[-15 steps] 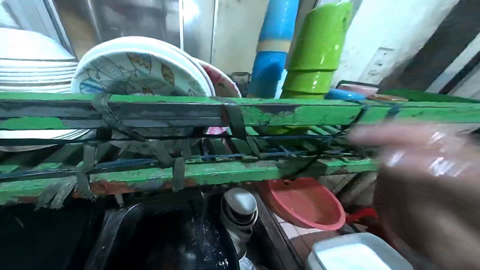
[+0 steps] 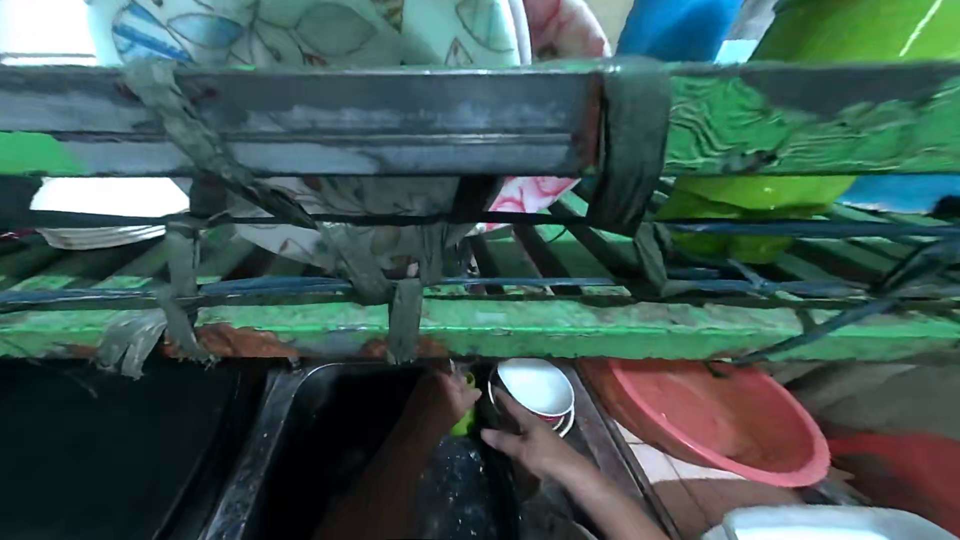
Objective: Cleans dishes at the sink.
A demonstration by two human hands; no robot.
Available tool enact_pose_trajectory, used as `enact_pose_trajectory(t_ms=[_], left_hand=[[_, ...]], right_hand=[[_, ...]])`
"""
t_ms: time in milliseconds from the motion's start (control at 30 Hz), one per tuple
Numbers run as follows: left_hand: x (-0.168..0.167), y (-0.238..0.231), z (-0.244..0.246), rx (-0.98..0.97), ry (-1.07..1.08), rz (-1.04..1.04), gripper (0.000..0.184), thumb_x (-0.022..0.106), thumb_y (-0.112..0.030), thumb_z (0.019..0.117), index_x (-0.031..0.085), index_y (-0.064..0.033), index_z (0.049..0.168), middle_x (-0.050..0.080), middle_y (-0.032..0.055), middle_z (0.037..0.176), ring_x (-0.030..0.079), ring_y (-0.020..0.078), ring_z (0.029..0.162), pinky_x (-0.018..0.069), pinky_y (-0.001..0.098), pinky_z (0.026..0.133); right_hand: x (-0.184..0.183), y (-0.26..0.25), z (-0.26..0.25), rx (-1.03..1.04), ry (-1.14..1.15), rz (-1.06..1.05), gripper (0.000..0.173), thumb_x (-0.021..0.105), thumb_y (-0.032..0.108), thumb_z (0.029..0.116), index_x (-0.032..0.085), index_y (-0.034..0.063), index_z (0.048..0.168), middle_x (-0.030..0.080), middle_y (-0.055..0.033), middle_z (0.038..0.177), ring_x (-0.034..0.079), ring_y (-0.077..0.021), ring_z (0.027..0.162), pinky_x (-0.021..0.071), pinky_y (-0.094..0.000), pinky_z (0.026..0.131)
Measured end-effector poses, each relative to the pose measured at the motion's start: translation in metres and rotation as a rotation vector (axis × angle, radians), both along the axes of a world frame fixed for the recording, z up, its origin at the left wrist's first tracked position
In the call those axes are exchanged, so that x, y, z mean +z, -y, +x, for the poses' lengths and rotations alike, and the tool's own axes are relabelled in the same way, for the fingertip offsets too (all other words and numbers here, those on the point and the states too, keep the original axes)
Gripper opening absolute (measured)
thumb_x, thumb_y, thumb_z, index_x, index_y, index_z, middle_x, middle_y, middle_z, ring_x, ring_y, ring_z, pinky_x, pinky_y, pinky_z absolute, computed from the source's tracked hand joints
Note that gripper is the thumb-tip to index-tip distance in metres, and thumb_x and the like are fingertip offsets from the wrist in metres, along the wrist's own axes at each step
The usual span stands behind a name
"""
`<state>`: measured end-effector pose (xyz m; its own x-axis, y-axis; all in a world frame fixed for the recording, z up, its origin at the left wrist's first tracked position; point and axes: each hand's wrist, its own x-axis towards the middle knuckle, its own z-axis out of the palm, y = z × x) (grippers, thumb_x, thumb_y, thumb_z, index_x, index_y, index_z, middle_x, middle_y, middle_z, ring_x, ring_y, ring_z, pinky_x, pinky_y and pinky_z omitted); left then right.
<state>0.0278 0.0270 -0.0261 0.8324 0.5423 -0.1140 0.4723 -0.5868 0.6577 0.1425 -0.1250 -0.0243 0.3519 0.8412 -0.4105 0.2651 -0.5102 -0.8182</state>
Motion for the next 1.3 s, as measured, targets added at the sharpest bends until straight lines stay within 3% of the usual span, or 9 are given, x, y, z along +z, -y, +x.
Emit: enact_pose_trajectory(t_ms=[167,333,467,567,667,800,1000,1167,1300], left_hand=[[0.009,-0.001,-0.022,0.223,0.328,-0.559,0.033,0.058,-0.024,0.1032,0.065,0.0028,0.122,0.068,0.0137,0.113,0.065,0.0177,0.106,0.0531,0.0378,0.097],[0.010,0.000,-0.015,0.241,0.009,-0.216,0.044,0.056,-0.038,0.1042,0.069,0.0021,0.116,0.068,0.0208,0.116,0.065,0.0310,0.115,0.0488,0.0488,0.103],[-0.005,-0.002,-0.035,0.350,0.531,-0.564,0.032,0.059,-0.022,0.1020,0.065,0.0038,0.120,0.069,0.0133,0.110,0.066,0.0172,0.103,0.0554,0.0360,0.094],[-0.028,0.018,-0.030,0.445,0.538,-0.760,0.053,0.052,-0.030,0.1066,0.041,0.0001,0.149,0.059,0.0206,0.134,0.062,0.0244,0.119,0.0528,0.0431,0.101],[-0.051,0.040,-0.016,0.635,0.504,-0.974,0.060,0.057,-0.033,0.1048,0.035,-0.0037,0.153,0.060,0.0240,0.128,0.064,0.0298,0.108,0.0553,0.0469,0.089],[-0.045,0.049,-0.023,0.656,0.457,-1.202,0.047,0.044,-0.034,0.1108,0.042,-0.0050,0.147,0.060,0.0223,0.125,0.065,0.0331,0.105,0.0575,0.0527,0.084],[-0.046,0.043,-0.022,0.430,0.488,-0.329,0.096,0.085,-0.017,0.0772,0.033,0.0023,0.156,0.048,0.0267,0.148,0.053,0.0298,0.134,0.0466,0.0418,0.111],[-0.038,0.031,-0.015,0.643,0.603,-0.945,0.055,0.050,-0.027,0.1087,0.030,-0.0082,0.156,0.060,0.0241,0.123,0.067,0.0299,0.095,0.0592,0.0444,0.075],[-0.025,0.036,-0.018,0.746,0.410,-1.370,0.054,0.032,-0.055,0.1090,0.053,-0.0094,0.131,0.064,0.0177,0.090,0.065,0.0272,0.065,0.0538,0.0351,0.049]], right_hand=[[-0.012,-0.033,-0.029,-0.212,-0.766,0.229,0.091,0.069,0.016,0.0837,0.016,0.0183,0.157,0.061,-0.0189,0.120,0.069,-0.0327,0.095,0.0626,-0.0486,0.074],[-0.017,-0.065,-0.046,-0.061,0.070,0.041,0.094,0.076,0.016,0.0868,0.019,0.0043,0.160,0.055,-0.0211,0.144,0.059,-0.0279,0.128,0.0486,-0.0466,0.108],[-0.011,-0.049,-0.037,-0.203,-0.829,0.266,0.079,0.069,0.023,0.0875,0.024,0.0199,0.152,0.065,-0.0170,0.111,0.071,-0.0319,0.085,0.0623,-0.0486,0.064],[-0.010,-0.059,-0.037,-0.210,-0.335,0.104,0.082,0.068,0.014,0.0962,0.018,0.0138,0.162,0.058,-0.0202,0.132,0.067,-0.0287,0.104,0.0584,-0.0429,0.082],[-0.016,-0.054,-0.034,0.125,0.194,-0.104,0.113,0.080,0.016,0.0830,0.003,0.0102,0.165,0.035,-0.0242,0.160,0.042,-0.0359,0.144,0.0365,-0.0495,0.119],[0.007,-0.011,-0.020,0.121,-0.048,-0.111,0.093,0.077,0.020,0.0921,0.018,0.0167,0.164,0.044,-0.0185,0.155,0.060,-0.0289,0.127,0.0523,-0.0453,0.102],[0.029,0.032,0.025,-0.163,0.070,0.073,0.059,0.063,0.015,0.1005,0.042,0.0111,0.155,0.050,-0.0170,0.151,0.064,-0.0252,0.121,0.0531,-0.0420,0.102],[0.057,0.041,0.030,-0.336,0.258,0.294,0.039,0.067,0.014,0.0965,0.060,0.0010,0.133,0.064,-0.0174,0.130,0.064,-0.0252,0.118,0.0520,-0.0454,0.100],[0.086,0.029,0.021,-0.377,0.356,0.389,0.016,0.069,0.015,0.0948,0.073,0.0048,0.106,0.073,-0.0068,0.098,0.068,-0.0135,0.092,0.0561,-0.0393,0.085]])
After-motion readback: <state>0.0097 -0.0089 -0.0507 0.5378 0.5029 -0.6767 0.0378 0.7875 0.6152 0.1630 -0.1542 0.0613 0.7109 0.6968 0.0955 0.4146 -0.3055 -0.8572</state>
